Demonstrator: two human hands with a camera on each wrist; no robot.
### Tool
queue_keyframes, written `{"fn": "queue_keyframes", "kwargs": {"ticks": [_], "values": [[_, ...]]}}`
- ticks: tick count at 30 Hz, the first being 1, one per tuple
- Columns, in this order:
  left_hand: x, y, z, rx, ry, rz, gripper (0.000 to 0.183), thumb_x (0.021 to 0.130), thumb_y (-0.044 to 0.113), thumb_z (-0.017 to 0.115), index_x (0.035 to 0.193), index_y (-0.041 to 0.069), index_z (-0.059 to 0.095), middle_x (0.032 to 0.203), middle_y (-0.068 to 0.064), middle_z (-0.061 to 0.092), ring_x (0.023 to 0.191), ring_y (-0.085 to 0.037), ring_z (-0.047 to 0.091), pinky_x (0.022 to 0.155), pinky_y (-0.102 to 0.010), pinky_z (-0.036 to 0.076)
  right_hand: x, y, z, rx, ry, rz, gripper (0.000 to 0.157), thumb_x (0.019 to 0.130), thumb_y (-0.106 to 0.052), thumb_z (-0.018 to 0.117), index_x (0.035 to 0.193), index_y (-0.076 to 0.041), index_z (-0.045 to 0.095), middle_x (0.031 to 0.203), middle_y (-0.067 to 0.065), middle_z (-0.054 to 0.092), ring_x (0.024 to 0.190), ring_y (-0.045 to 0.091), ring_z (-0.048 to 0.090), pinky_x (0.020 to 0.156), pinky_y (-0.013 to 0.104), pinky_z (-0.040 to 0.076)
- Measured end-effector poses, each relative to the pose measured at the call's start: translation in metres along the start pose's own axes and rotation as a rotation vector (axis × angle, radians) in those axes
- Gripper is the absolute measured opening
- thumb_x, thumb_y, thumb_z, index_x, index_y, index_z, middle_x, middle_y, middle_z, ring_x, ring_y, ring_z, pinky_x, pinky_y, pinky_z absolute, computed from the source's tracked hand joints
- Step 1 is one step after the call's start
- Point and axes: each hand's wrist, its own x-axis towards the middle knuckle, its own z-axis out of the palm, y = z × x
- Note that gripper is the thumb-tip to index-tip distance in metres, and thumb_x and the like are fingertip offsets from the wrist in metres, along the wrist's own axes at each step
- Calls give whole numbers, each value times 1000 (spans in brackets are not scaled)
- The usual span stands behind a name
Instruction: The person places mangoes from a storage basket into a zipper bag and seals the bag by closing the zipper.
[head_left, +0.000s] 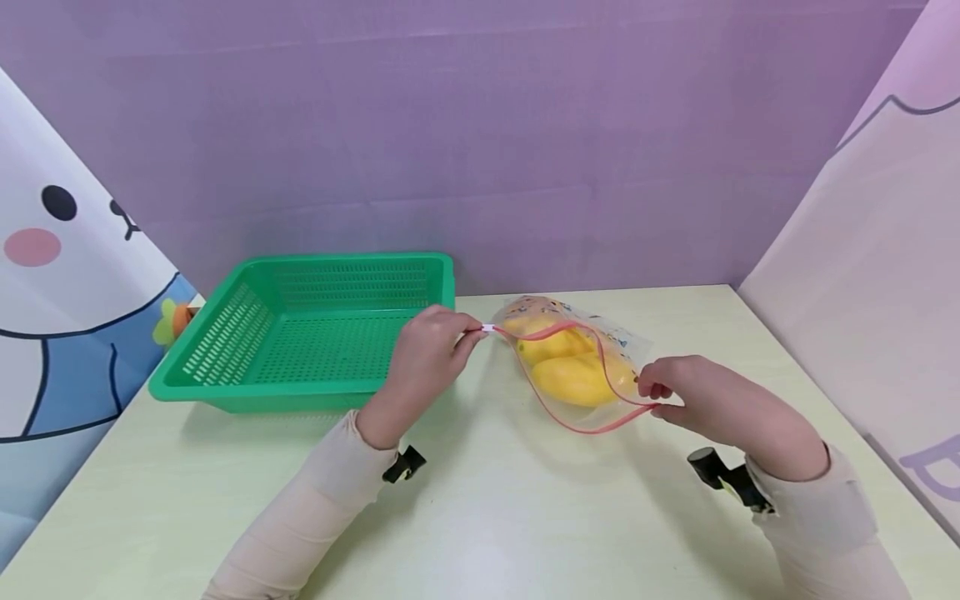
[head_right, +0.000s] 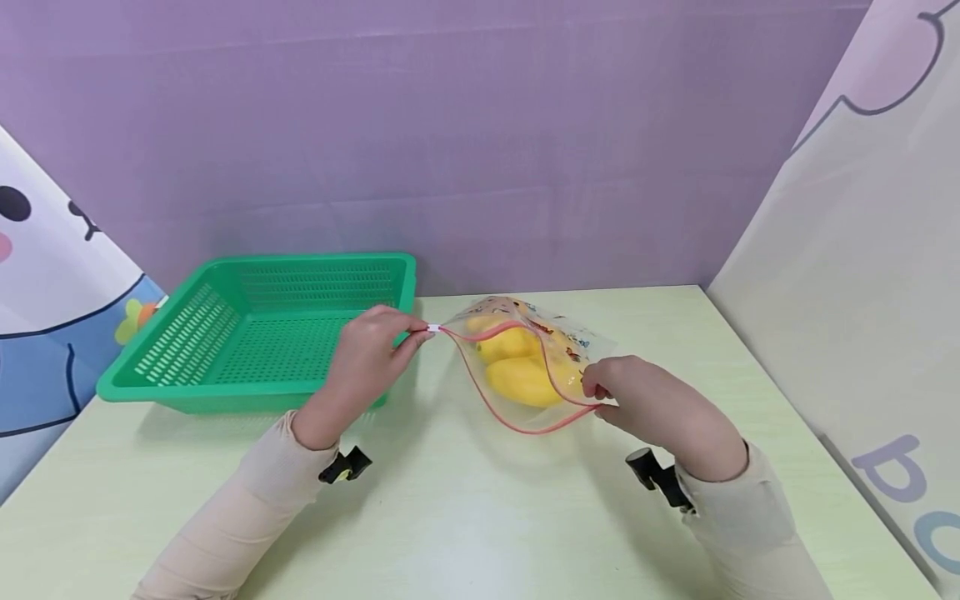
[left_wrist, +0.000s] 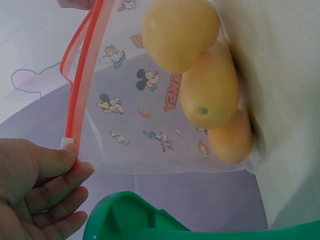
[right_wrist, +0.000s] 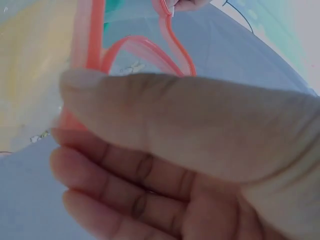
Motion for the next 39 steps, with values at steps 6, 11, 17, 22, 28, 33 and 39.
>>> {"fn": "queue_keyframes", "kwargs": {"ticks": [6,11,17,22,28,33,39], "values": [[0,-1,1,2,6,-11,9,81,15,75,85,7,75,75,-2,71,72,-18,59,58,-28,48,2,3,-1,-2,38,-41,20,77,2,72,81,-16,66,78,-13,61,73,6,56,66,28,50],[1,-3,-1,-20,18,-29,9,81,14,74,86,6,75,77,-3,71,74,-19,60,60,-29,49,1,9,-3,18,68,-66,22,76,3,72,82,-18,68,80,-11,64,74,5,58,68,27,52],[1,-9,-5,-59,43,-50,11,80,14,75,87,5,74,80,-5,72,76,-21,62,63,-31,50,-4,22,-6,7,216,-133,29,73,5,74,82,-22,67,80,-22,60,74,-2,57,67,21,50],[3,-15,-10,-78,67,-48,11,80,14,74,86,5,74,78,-5,71,74,-22,61,61,-32,49,-7,36,-11,-7,384,-218,31,71,5,76,84,-21,66,81,-20,61,74,-3,56,69,11,44],[10,-23,-15,-86,83,-41,10,80,13,74,86,5,75,78,-6,71,74,-21,61,59,-31,48,-8,47,-19,-18,521,-166,30,74,6,73,87,-20,66,80,-14,62,54,-7,34,56,10,32],[17,-27,-22,-83,102,-42,9,80,13,74,86,7,75,77,-5,71,71,-19,59,55,-29,43,-3,49,-23,-23,653,-92,23,75,7,72,87,-14,68,78,-4,65,46,-7,17,48,14,26],[28,-29,-30,-109,76,-51,9,81,15,73,86,8,75,80,-4,71,65,-17,54,54,-28,38,7,57,-27,-41,790,-20,15,75,8,72,86,-2,69,79,10,69,48,-1,30,54,15,27]]}}
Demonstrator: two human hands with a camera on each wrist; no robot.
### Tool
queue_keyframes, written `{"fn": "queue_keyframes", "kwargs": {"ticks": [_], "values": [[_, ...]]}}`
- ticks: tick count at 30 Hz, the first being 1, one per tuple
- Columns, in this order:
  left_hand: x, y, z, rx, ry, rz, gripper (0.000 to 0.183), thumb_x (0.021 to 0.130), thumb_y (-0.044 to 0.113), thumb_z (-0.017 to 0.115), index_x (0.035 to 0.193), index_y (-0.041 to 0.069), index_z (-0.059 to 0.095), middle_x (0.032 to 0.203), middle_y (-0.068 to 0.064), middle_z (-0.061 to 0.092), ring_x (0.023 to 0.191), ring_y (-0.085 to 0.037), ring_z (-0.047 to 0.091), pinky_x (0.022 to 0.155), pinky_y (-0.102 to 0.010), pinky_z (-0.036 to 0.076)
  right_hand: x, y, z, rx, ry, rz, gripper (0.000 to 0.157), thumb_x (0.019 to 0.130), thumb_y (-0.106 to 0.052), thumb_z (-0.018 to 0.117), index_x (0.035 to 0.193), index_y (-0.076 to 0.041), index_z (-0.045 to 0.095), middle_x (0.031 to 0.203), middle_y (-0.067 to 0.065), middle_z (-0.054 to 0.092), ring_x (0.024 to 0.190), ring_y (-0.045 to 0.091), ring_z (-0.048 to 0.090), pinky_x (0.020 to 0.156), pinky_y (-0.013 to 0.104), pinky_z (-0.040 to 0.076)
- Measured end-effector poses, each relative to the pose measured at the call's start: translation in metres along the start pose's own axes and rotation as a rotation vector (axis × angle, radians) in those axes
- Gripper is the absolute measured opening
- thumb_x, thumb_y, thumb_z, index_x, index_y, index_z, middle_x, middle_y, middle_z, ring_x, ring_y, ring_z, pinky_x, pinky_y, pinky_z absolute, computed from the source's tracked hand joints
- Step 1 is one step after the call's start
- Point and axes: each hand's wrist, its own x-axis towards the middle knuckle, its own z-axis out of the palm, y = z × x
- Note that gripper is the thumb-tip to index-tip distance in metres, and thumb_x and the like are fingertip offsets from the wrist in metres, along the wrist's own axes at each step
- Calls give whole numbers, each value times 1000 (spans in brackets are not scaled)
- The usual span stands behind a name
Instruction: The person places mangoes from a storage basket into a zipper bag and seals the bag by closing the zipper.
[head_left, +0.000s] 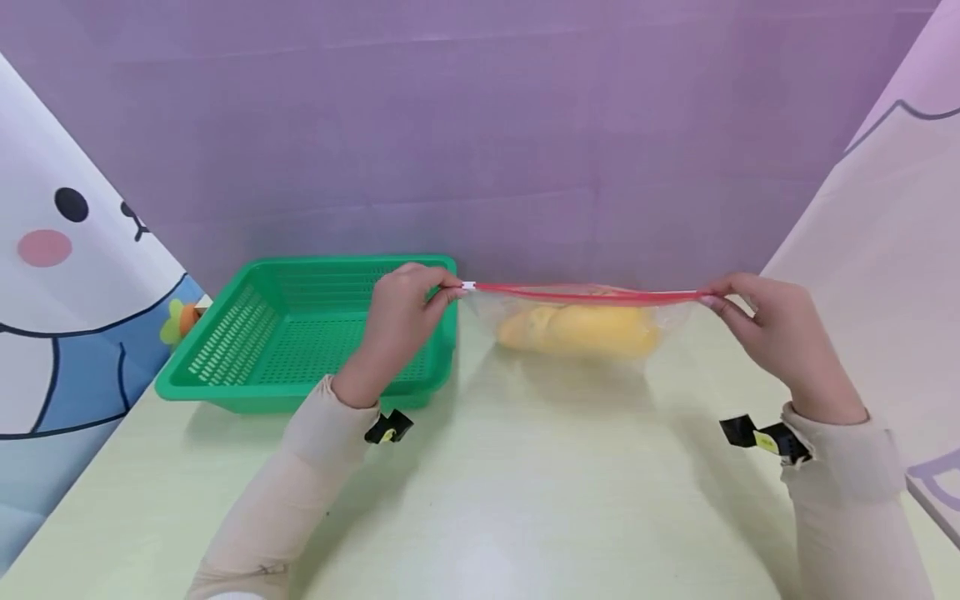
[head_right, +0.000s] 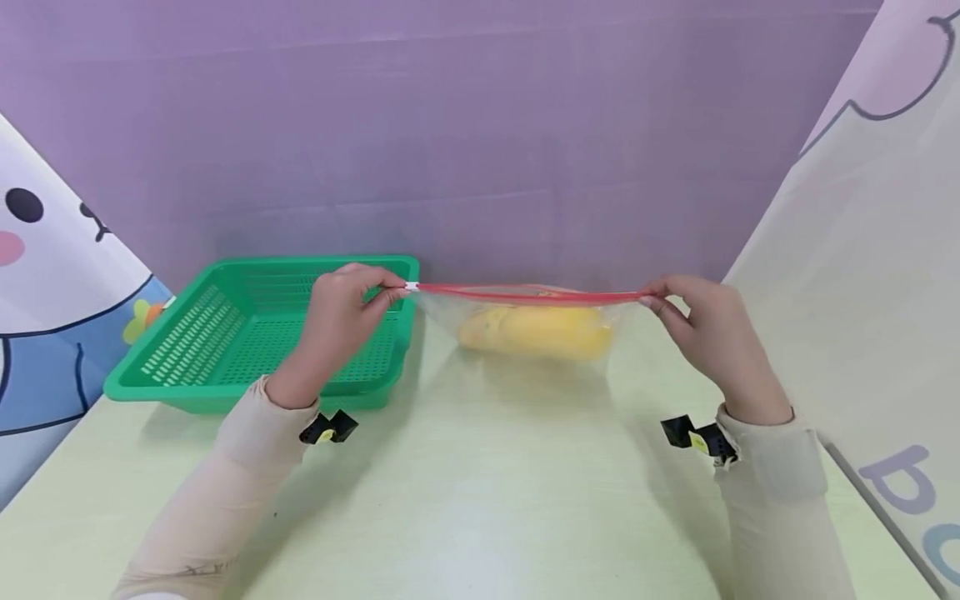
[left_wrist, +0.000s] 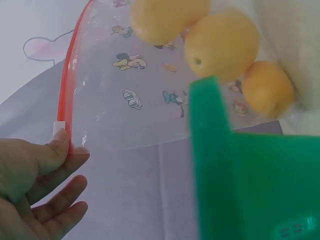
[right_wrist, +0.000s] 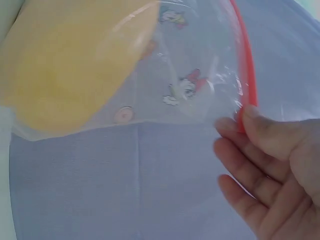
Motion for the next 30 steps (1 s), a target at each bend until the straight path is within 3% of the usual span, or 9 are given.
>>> {"fn": "queue_keyframes", "kwargs": {"ticks": [5,11,16,19,25,30], "values": [[8,1,-4,-14,-15,-21,10,82,17,72,87,9,75,82,-3,72,62,-15,50,54,-28,36,18,4,-2,-42,54,47,9,80,5,69,87,0,68,79,14,68,42,0,23,46,18,23],[9,3,-2,-33,-9,-35,11,82,17,72,88,9,75,83,-3,71,59,-15,46,53,-28,33,34,8,0,-65,138,29,9,83,5,66,91,2,69,82,16,68,46,-2,22,50,19,23],[9,5,4,-67,57,-43,14,85,18,69,90,6,73,83,-5,71,52,-15,36,50,-28,28,40,9,3,-46,281,25,8,84,5,64,90,4,70,83,19,68,64,-14,33,61,12,26],[8,6,8,-98,100,-44,16,86,20,68,90,5,72,82,-6,71,50,-14,33,48,-28,26,43,8,3,-36,329,23,7,84,4,64,89,5,70,83,20,68,75,-14,39,69,9,28],[10,8,14,-148,160,-39,14,87,17,67,89,5,72,83,-7,71,47,-14,34,46,-27,27,53,8,-4,-70,262,34,10,86,-1,65,92,6,70,87,20,69,69,-15,35,60,15,24],[13,13,23,-209,184,-34,14,88,18,66,90,5,72,86,-5,72,55,-11,51,44,-26,27,56,12,-9,-52,183,154,15,87,-5,65,97,5,70,89,21,69,68,-24,37,58,12,27]]}}
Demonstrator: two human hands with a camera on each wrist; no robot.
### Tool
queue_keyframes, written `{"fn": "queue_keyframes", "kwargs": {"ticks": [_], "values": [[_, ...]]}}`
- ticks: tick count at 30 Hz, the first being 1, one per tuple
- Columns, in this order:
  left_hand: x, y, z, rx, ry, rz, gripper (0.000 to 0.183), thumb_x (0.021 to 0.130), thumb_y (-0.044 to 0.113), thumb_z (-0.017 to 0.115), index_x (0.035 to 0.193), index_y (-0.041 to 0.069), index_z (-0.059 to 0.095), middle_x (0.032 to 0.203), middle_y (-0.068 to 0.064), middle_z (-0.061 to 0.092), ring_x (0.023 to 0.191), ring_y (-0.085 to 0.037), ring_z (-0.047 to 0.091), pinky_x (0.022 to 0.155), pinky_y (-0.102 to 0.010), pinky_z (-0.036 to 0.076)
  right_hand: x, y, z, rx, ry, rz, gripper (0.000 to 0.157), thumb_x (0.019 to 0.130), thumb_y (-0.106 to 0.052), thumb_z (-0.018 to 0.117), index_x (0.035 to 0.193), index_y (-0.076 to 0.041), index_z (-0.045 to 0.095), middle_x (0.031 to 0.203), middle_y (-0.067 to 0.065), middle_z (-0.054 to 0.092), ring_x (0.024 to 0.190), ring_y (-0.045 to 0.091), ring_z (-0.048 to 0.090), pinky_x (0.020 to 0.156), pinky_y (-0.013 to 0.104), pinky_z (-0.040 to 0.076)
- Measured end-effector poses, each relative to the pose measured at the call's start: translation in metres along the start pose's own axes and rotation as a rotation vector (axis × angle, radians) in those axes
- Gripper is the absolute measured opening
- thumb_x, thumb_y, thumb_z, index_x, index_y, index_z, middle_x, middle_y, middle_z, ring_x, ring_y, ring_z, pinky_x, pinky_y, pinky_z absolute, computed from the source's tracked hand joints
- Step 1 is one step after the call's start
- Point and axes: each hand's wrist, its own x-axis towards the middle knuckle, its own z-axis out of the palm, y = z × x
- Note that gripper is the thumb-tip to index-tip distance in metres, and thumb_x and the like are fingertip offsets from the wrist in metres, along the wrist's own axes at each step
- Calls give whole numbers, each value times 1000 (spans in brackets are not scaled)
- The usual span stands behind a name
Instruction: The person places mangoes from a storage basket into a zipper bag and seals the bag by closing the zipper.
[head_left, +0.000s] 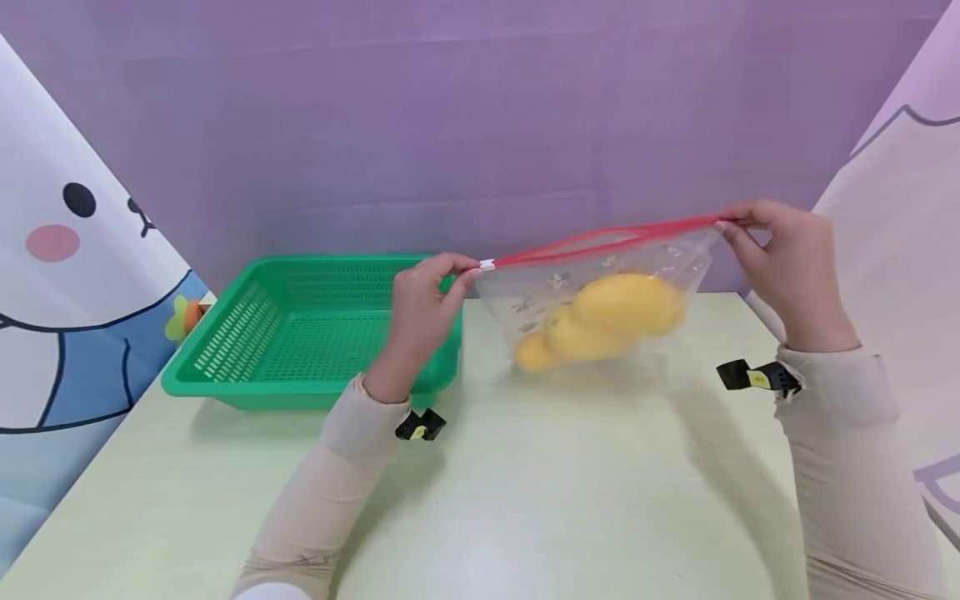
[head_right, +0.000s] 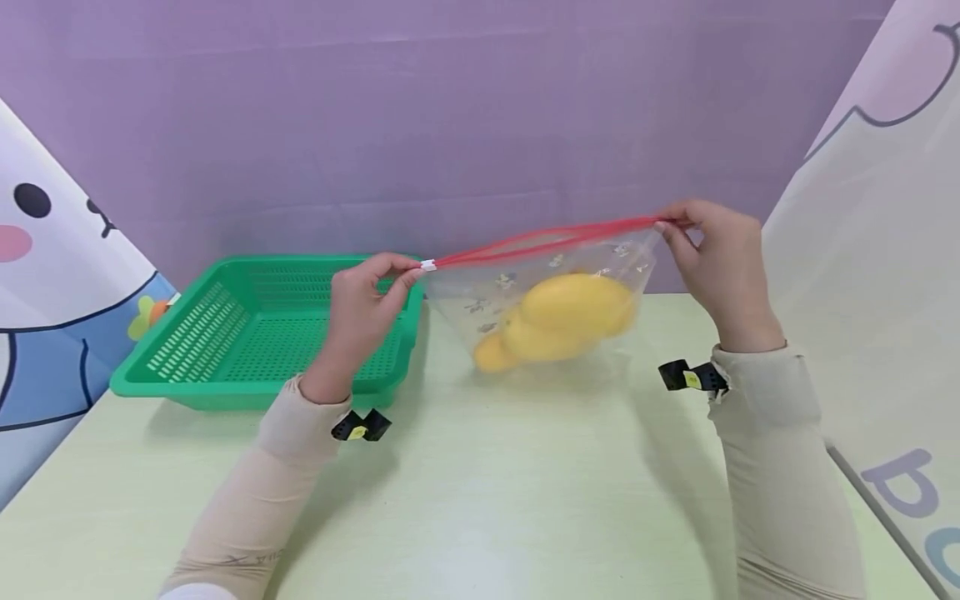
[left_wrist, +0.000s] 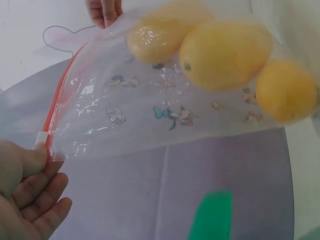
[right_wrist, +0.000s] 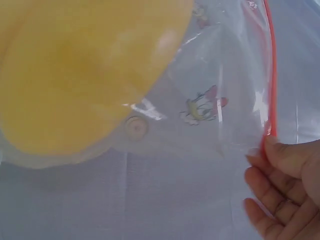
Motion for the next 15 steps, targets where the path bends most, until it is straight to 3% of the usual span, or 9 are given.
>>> {"fn": "queue_keyframes", "kwargs": {"ticks": [3,8,13,15], "values": [[0,5,6,-56,16,18,13,88,16,66,91,5,72,85,-5,71,68,-11,61,45,-25,31,0,4,0,9,-51,114,19,89,-9,63,101,3,70,92,22,69,74,-27,39,66,6,31],[1,13,12,-120,50,43,11,89,14,64,91,5,71,80,-4,70,68,-9,59,50,-24,39,-4,16,2,25,-138,248,23,90,-17,62,104,1,70,91,12,69,71,-22,43,67,4,35],[1,18,16,-155,64,36,13,90,14,63,91,3,70,78,-6,68,68,-9,60,51,-24,43,-11,26,6,60,-188,274,23,90,-18,63,104,0,69,86,2,69,69,-18,48,65,4,38],[1,19,17,-160,73,28,13,90,14,63,91,3,70,78,-6,68,68,-10,61,53,-24,46,-13,28,7,68,-201,273,23,90,-18,63,103,0,70,83,-9,66,69,-18,48,64,4,38]]}}
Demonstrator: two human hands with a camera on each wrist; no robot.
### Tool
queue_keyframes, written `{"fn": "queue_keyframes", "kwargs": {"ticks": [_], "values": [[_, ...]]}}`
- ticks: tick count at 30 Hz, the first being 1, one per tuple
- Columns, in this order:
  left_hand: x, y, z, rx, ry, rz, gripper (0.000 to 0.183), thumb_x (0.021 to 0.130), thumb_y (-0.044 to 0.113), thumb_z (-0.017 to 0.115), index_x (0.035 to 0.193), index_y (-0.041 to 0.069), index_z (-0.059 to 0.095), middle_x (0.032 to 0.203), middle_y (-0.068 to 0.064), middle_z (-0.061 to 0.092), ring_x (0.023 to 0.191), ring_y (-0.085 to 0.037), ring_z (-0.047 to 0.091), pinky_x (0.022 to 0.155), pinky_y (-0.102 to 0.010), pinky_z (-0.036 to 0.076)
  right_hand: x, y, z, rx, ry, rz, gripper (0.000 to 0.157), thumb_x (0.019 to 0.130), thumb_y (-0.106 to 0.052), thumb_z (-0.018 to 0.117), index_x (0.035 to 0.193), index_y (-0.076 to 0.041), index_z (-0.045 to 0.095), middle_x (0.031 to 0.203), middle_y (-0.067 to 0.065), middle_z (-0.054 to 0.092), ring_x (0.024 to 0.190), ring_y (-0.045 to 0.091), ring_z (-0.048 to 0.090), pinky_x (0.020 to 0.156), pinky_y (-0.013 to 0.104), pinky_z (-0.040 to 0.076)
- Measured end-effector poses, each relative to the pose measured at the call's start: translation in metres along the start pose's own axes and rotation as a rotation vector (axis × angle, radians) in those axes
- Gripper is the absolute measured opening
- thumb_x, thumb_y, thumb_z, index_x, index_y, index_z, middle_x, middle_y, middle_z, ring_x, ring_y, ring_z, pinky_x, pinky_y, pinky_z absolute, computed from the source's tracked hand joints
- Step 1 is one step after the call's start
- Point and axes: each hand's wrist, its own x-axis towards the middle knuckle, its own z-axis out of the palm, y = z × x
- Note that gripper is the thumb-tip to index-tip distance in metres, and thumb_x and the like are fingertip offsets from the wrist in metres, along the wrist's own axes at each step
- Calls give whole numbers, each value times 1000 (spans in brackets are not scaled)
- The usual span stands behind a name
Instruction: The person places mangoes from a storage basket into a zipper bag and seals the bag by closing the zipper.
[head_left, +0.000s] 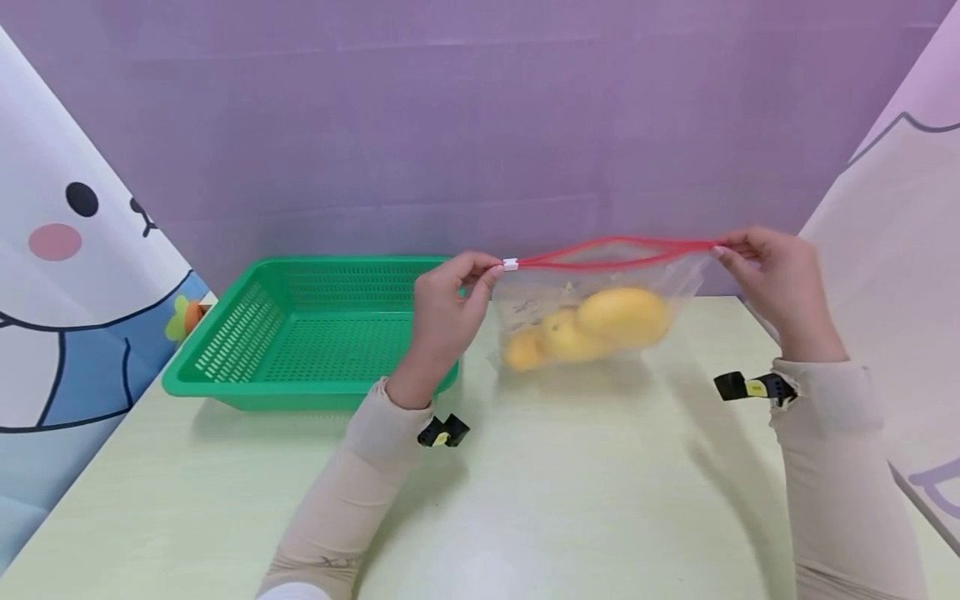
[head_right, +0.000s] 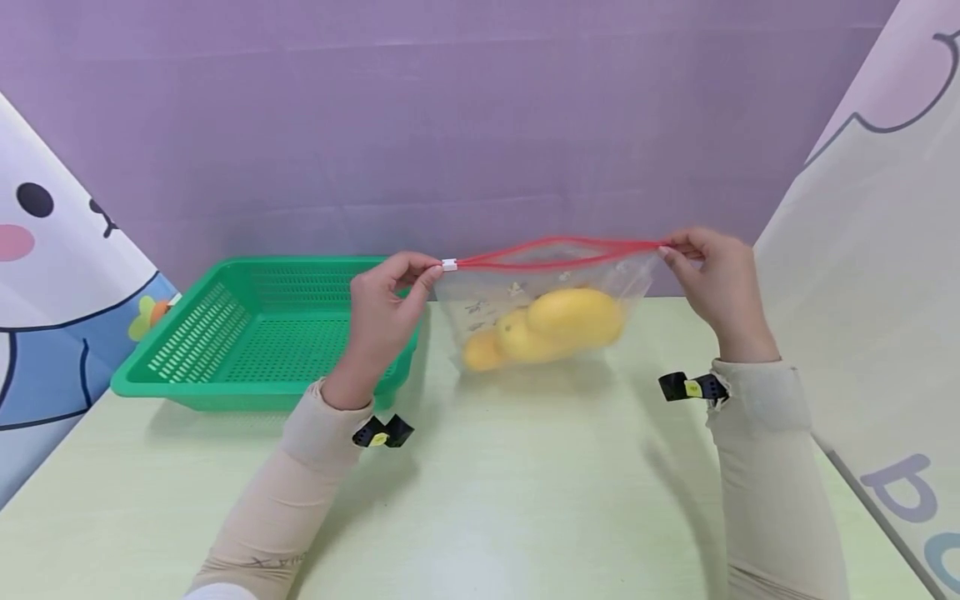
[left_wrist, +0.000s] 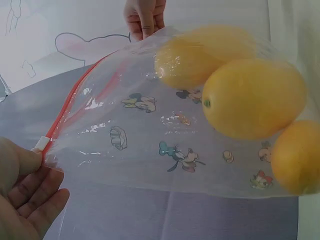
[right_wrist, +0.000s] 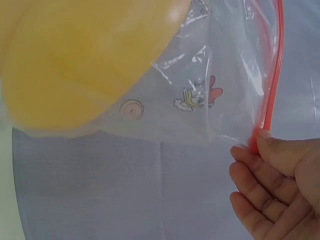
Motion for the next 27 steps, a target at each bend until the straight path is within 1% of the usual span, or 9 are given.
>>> {"fn": "queue_keyframes", "kwargs": {"ticks": [2,11,14,17,19,21,23,24,27], "values": [[0,1,1,4,10,-9,13,90,14,64,91,3,70,79,-6,69,69,-10,61,56,-23,48,-2,2,0,2,-18,5,23,90,-19,63,103,-1,69,81,-20,61,70,-18,48,64,5,38],[-1,6,3,-4,11,-40,13,90,15,64,91,3,70,81,-6,69,68,-10,61,59,-22,50,-10,0,-9,-1,-88,-16,20,90,-17,62,104,-5,70,82,-36,52,78,-17,47,66,6,37],[0,6,4,0,11,-44,14,90,15,64,90,3,70,80,-6,69,67,-10,61,58,-21,50,-12,-3,-11,9,-82,-49,18,90,-12,59,102,-7,72,83,-40,50,81,-17,47,68,7,35],[0,7,4,12,15,-40,13,90,15,64,90,3,70,80,-6,70,67,-10,61,58,-21,50,-14,-11,-9,22,-45,-104,20,90,-8,55,100,-7,73,86,-39,52,81,-15,47,61,10,35],[0,7,5,22,11,-37,12,90,14,64,90,3,70,81,-6,70,67,-10,62,60,-20,50,-15,-20,-6,19,-12,-147,20,90,-7,54,98,-6,73,89,-27,63,62,-11,46,50,14,33],[-1,8,5,33,4,-34,12,89,13,65,90,3,71,81,-6,70,68,-10,62,62,-19,50,-17,-29,-3,13,14,-195,20,89,-6,54,97,-6,73,92,-10,70,46,-4,38,40,19,27],[-1,8,5,42,-3,-32,11,89,13,65,90,3,71,82,-6,70,68,-11,62,62,-19,50,-19,-40,0,15,25,-248,19,88,-4,57,96,-6,73,94,6,71,37,1,28,36,19,25],[-1,9,5,44,-5,-30,11,89,13,65,90,3,71,81,-6,70,68,-11,62,62,-19,50,-20,-46,2,23,26,-279,18,87,-2,58,96,-5,73,95,14,70,36,2,26,35,19,25],[-1,9,5,51,-6,-24,11,89,12,65,90,3,71,81,-7,70,68,-11,63,62,-19,50,-23,-63,7,65,22,-395,18,83,4,62,95,-4,73,92,12,70,51,-7,42,42,14,32]]}}
